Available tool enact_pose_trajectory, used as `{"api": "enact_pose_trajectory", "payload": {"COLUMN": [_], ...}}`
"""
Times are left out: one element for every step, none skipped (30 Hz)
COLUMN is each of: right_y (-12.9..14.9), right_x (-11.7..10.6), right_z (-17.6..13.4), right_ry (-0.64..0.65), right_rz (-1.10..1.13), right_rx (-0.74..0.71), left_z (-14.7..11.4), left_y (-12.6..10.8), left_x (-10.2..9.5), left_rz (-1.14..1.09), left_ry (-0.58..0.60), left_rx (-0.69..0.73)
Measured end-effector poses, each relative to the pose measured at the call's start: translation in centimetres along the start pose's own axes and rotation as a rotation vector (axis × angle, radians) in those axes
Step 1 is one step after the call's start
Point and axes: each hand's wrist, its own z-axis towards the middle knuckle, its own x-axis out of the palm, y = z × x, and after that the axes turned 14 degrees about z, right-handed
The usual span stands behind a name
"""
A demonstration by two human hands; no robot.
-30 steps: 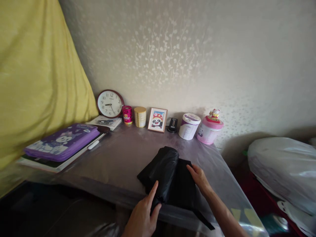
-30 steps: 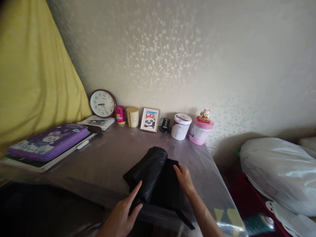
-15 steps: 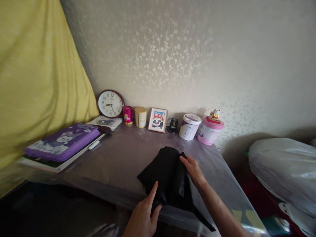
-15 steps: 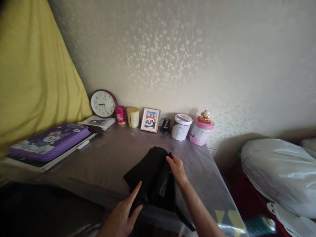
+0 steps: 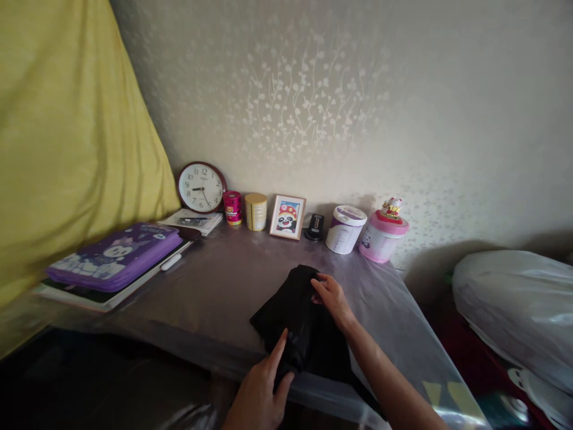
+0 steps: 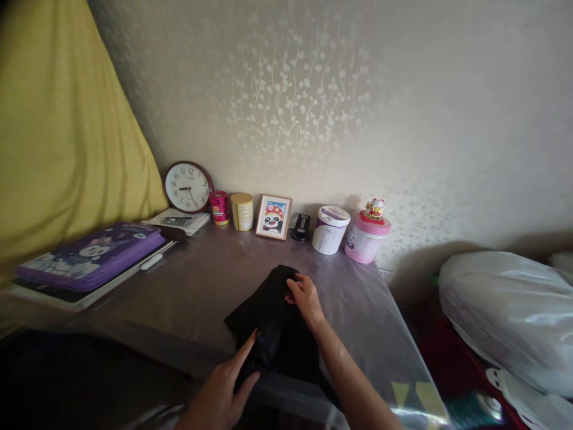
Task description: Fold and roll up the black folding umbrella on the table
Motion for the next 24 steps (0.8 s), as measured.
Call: {"api": "enact_pose_trajectory", "payload": {"right_y": [0.0, 0.0, -0.1, -0.2, -0.4, -0.7, -1.0, -1.2, -1.5, -1.7, -1.8, -1.9, -1.8, -1.8, -1.7, -1.6, -1.5, -1.4, -1.3, -1.3, -1.3, -1.3, -1.3, -1.3], "right_x": [0.0, 0.0, 0.0, -0.1, -0.1, -0.2, -0.3, -0.3, -0.3, -0.3, -0.3, -0.3, -0.2, -0.1, 0.0, 0.1, 0.2, 0.2, 0.2, 0.3, 0.3, 0.3, 0.2, 0.2], "right_z": [-0.1, -0.3, -0.4, -0.6, -0.7, -0.8, -0.9, -1.1, -1.3, -1.6, -1.9, -2.2, -2.6, -3.0, -3.4, -3.8, -4.1, -4.5, -4.8, -5.1, -5.4, -5.7, -5.9, -6.0], "right_ry": [0.028, 0.058, 0.087, 0.113, 0.134, 0.153, 0.171, 0.188, 0.207, 0.233, 0.265, 0.300, 0.330, 0.355, 0.375, 0.386, 0.395, 0.403, 0.409, 0.416, 0.422, 0.429, 0.434, 0.439], "right_rz": [0.007, 0.007, -0.001, -0.018, -0.045, -0.077, -0.112, -0.154, -0.206, -0.269, -0.338, -0.409, -0.477, -0.536, -0.585, -0.625, -0.661, -0.696, -0.729, -0.760, -0.788, -0.811, -0.827, -0.837], "right_rx": [-0.004, -0.015, -0.033, -0.060, -0.098, -0.146, -0.200, -0.255, -0.308, -0.364, -0.425, -0.490, -0.555, -0.617, -0.669, -0.708, -0.735, -0.754, -0.768, -0.777, -0.780, -0.779, -0.778, -0.778], "left_z": [0.0, 0.0, 0.0, 0.0, 0.0, 0.0, 0.0, 0.0, 0.0, 0.0, 0.0, -0.1, -0.1, -0.1, -0.1, -0.1, -0.1, -0.2, -0.2, -0.2, -0.3, -0.3, -0.4, -0.4], "left_y": [0.0, 0.0, 0.1, 0.1, 0.1, 0.1, 0.1, 0.1, 0.1, 0.1, 0.0, -0.1, -0.1, -0.1, -0.1, -0.1, -0.1, -0.1, -0.1, -0.2, -0.3, -0.5, -0.7, -0.9], "left_x": [0.0, 0.1, 0.1, 0.2, 0.2, 0.2, 0.2, 0.2, 0.2, 0.2, 0.1, 0.1, 0.0, 0.0, 0.1, 0.1, 0.2, 0.2, 0.3, 0.3, 0.2, 0.2, 0.0, -0.1], "left_rz": [0.005, 0.013, 0.020, 0.028, 0.036, 0.044, 0.052, 0.059, 0.067, 0.073, 0.074, 0.072, 0.068, 0.064, 0.063, 0.065, 0.071, 0.076, 0.073, 0.063, 0.046, 0.021, -0.006, -0.031], "left_ry": [0.002, 0.006, 0.010, 0.013, 0.013, 0.010, 0.008, 0.006, 0.006, 0.005, 0.005, 0.005, 0.005, 0.007, 0.009, 0.012, 0.014, 0.013, 0.015, 0.017, 0.016, 0.010, 0.001, -0.004], "left_rx": [-0.008, -0.019, -0.030, -0.038, -0.041, -0.041, -0.042, -0.045, -0.047, -0.050, -0.053, -0.053, -0.053, -0.054, -0.058, -0.065, -0.071, -0.081, -0.092, -0.104, -0.118, -0.127, -0.135, -0.142]}}
